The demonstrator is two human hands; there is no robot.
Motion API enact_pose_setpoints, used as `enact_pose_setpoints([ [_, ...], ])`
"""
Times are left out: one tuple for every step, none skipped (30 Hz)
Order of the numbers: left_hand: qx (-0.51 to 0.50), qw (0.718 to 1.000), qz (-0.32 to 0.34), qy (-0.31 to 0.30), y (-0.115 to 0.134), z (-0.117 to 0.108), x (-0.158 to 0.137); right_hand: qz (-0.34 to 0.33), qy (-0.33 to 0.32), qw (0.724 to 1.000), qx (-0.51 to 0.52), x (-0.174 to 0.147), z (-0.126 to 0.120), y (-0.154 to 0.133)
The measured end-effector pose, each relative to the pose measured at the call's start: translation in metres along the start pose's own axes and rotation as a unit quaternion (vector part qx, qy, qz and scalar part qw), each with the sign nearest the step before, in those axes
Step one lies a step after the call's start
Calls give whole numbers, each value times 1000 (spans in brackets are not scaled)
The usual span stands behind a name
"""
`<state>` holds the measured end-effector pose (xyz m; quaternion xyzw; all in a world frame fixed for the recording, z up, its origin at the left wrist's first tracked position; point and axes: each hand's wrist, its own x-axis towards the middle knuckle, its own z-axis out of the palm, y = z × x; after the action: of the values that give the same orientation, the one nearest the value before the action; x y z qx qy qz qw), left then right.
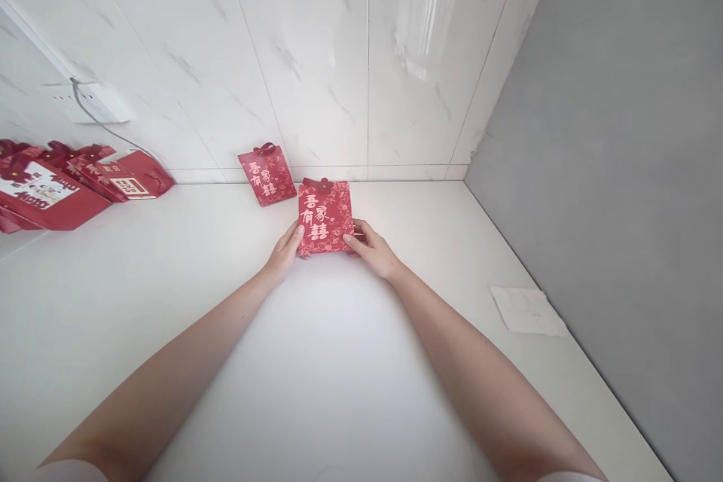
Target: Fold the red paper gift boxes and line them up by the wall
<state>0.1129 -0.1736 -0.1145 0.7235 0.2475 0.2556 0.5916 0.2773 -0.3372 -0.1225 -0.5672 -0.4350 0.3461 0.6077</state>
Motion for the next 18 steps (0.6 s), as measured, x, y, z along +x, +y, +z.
enact_pose_setpoints([
  [2, 1000, -1, 1, 0, 0, 0, 0, 0, 1000, -1, 0, 0, 0],
  [2, 1000, -2, 3, -1, 0, 0, 0, 0, 1000, -1, 0, 0, 1],
  [-1, 1000, -5, 5, -2, -1, 1, -1, 0, 1000, -1, 1, 0, 1],
  [-5, 1000, -6, 8, -2, -1, 1, -2, 0, 1000, -1, 1, 0, 2],
  [-10, 1000, -7, 10, -3, -1, 2, -3, 1, 1000, -1, 1, 0, 3],
  [-12, 1000, -5, 11, -4, -1, 2, -4, 1, 1000, -1, 1, 0, 3],
  [-11, 1000, -4, 10, -4, -1, 2, -5, 1, 1000, -1, 2, 0, 4],
  [-8, 1000, -2, 8, -4, -1, 2, -5, 2, 1000, -1, 2, 0, 4],
  [-1, 1000, -2, 7, -4, -1, 2, -5, 4, 1000, 0, 2, 0, 4],
  [6, 1000, -3, 5, -3, -1, 2, -4, 4, 1000, 1, 2, 0, 4],
  [13, 1000, -5, 4, -2, -1, 1, -2, 5, 1000, 3, 2, 0, 4],
  [18, 1000, -7, 3, -1, -1, 1, 1, 5, 1000, 5, 2, 0, 4],
  [22, 1000, -9, 1, 0, -1, 1, 3, 4, 1000, 8, 3, 0, 3],
  [25, 1000, -10, -1, 1, -1, 0, 6, 4, 1000, 11, 3, 0, 3],
  [28, 1000, -10, -3, 2, -1, 0, 8, 3, 1000, 14, 3, 0, 3],
  [29, 1000, -9, -6, 3, -1, 0, 9, 2, 1000, 15, 3, 0, 2],
  [28, 1000, -6, -9, 4, -1, -1, 8, 2, 1000, 15, 3, 0, 2],
  [25, 1000, -4, -11, 4, -1, -1, 5, 0, 1000, 15, 3, 0, 2],
])
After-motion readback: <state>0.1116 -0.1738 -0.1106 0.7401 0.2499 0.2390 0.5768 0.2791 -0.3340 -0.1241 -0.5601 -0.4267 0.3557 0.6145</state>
